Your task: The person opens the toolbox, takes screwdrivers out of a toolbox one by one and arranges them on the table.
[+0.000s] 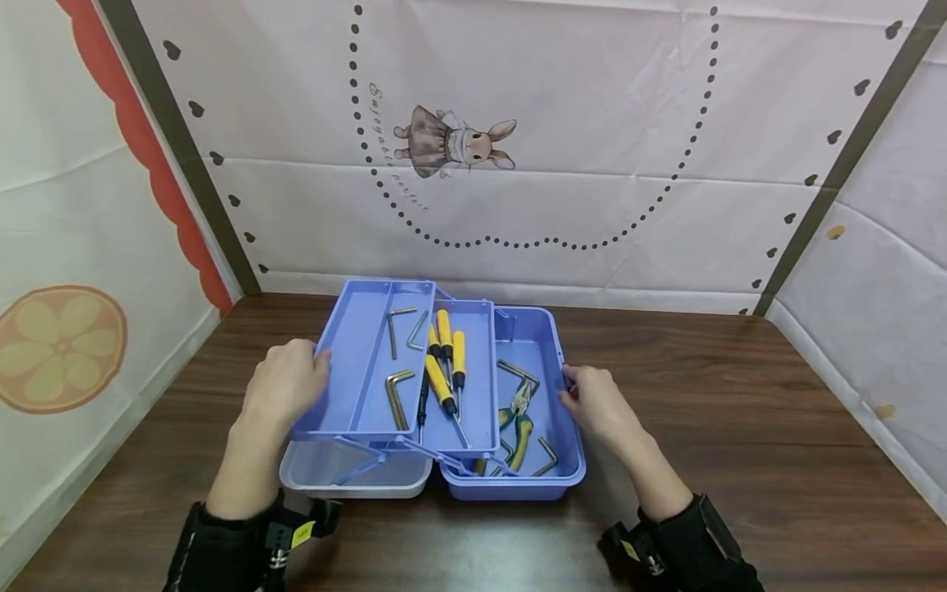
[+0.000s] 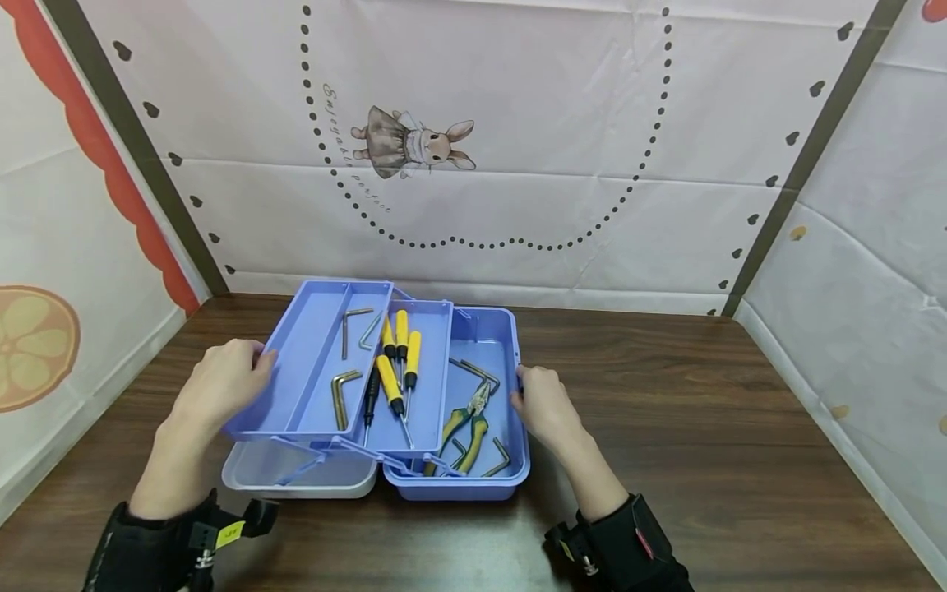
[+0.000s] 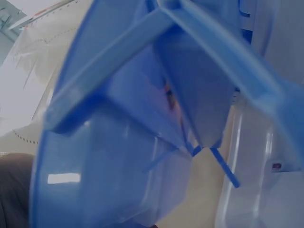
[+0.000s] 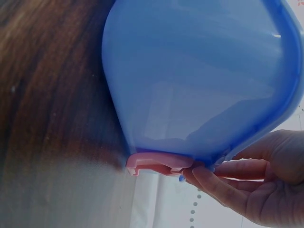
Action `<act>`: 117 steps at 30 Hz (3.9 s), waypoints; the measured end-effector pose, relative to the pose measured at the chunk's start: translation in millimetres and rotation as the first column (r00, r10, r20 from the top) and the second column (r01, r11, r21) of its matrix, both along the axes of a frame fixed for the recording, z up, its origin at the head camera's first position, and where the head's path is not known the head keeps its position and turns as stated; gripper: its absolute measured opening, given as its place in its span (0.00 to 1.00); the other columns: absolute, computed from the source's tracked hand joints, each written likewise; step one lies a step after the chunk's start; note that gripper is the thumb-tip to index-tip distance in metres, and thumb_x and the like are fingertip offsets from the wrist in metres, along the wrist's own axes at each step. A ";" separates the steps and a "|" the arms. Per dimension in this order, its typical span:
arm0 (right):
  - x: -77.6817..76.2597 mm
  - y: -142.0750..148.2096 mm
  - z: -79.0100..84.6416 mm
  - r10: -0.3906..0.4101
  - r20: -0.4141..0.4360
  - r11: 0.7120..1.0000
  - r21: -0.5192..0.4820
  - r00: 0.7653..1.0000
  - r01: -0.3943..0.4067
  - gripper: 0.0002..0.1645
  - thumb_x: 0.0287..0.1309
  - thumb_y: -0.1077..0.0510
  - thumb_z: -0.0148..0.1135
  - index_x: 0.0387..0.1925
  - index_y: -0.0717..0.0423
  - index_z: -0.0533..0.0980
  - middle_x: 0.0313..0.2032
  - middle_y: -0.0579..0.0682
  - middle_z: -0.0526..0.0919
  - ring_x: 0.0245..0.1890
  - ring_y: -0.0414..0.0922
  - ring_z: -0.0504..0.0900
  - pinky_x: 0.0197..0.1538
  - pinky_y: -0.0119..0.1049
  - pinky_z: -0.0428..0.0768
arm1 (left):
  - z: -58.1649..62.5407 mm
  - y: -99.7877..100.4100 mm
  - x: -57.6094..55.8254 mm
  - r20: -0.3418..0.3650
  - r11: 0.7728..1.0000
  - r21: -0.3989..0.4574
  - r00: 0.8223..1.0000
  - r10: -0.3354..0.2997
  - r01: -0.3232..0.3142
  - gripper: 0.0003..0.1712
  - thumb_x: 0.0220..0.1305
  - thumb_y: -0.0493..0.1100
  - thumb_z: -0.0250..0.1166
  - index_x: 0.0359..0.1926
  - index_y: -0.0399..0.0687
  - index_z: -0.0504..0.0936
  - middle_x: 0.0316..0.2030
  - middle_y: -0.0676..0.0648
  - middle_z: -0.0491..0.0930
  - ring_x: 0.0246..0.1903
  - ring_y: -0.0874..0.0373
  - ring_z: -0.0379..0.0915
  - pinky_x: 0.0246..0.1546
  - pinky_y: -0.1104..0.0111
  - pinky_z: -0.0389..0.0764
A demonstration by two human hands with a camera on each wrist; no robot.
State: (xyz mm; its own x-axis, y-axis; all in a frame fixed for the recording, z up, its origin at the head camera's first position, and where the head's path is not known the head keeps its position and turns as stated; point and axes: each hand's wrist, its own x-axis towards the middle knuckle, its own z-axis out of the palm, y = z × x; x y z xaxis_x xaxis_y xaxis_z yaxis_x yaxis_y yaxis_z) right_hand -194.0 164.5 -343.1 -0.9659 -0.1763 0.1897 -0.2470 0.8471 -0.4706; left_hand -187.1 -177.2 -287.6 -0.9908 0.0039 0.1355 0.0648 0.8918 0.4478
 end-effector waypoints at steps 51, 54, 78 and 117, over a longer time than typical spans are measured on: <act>-58.8 -110.4 81.4 0.134 0.325 0.965 0.173 0.936 -0.198 0.14 0.55 0.53 0.57 0.34 0.61 0.78 0.28 0.52 0.81 0.25 0.42 0.79 0.28 0.29 0.75 | -14.2 4.1 -6.8 0.090 0.997 0.002 0.993 0.078 -0.078 0.17 0.61 0.34 0.38 0.39 0.20 0.66 0.27 0.28 0.72 0.22 0.46 0.70 0.17 0.55 0.72; -62.9 -114.6 74.6 0.094 0.365 0.965 0.194 0.926 -0.175 0.17 0.54 0.49 0.58 0.33 0.61 0.76 0.25 0.52 0.80 0.24 0.43 0.79 0.27 0.30 0.74 | -15.0 3.9 -6.8 0.081 0.997 0.002 0.994 0.075 -0.075 0.17 0.61 0.34 0.39 0.39 0.20 0.66 0.27 0.28 0.72 0.22 0.46 0.70 0.17 0.55 0.72; -68.9 -119.6 60.2 0.039 0.352 0.950 0.276 0.935 -0.144 0.16 0.46 0.50 0.66 0.23 0.57 0.72 0.17 0.47 0.70 0.17 0.41 0.73 0.20 0.28 0.67 | -14.3 5.2 -7.7 0.081 0.997 -0.013 0.994 0.071 -0.071 0.16 0.60 0.34 0.39 0.38 0.21 0.67 0.29 0.27 0.72 0.24 0.43 0.71 0.20 0.53 0.72; -76.3 -81.9 78.3 -0.009 0.282 0.982 -0.177 0.960 0.061 0.13 0.52 0.54 0.59 0.22 0.60 0.71 0.22 0.53 0.77 0.22 0.46 0.80 0.28 0.34 0.76 | -13.4 3.7 -6.1 0.090 0.998 -0.006 0.994 0.067 -0.067 0.15 0.59 0.33 0.40 0.37 0.21 0.67 0.27 0.30 0.72 0.22 0.46 0.69 0.18 0.55 0.72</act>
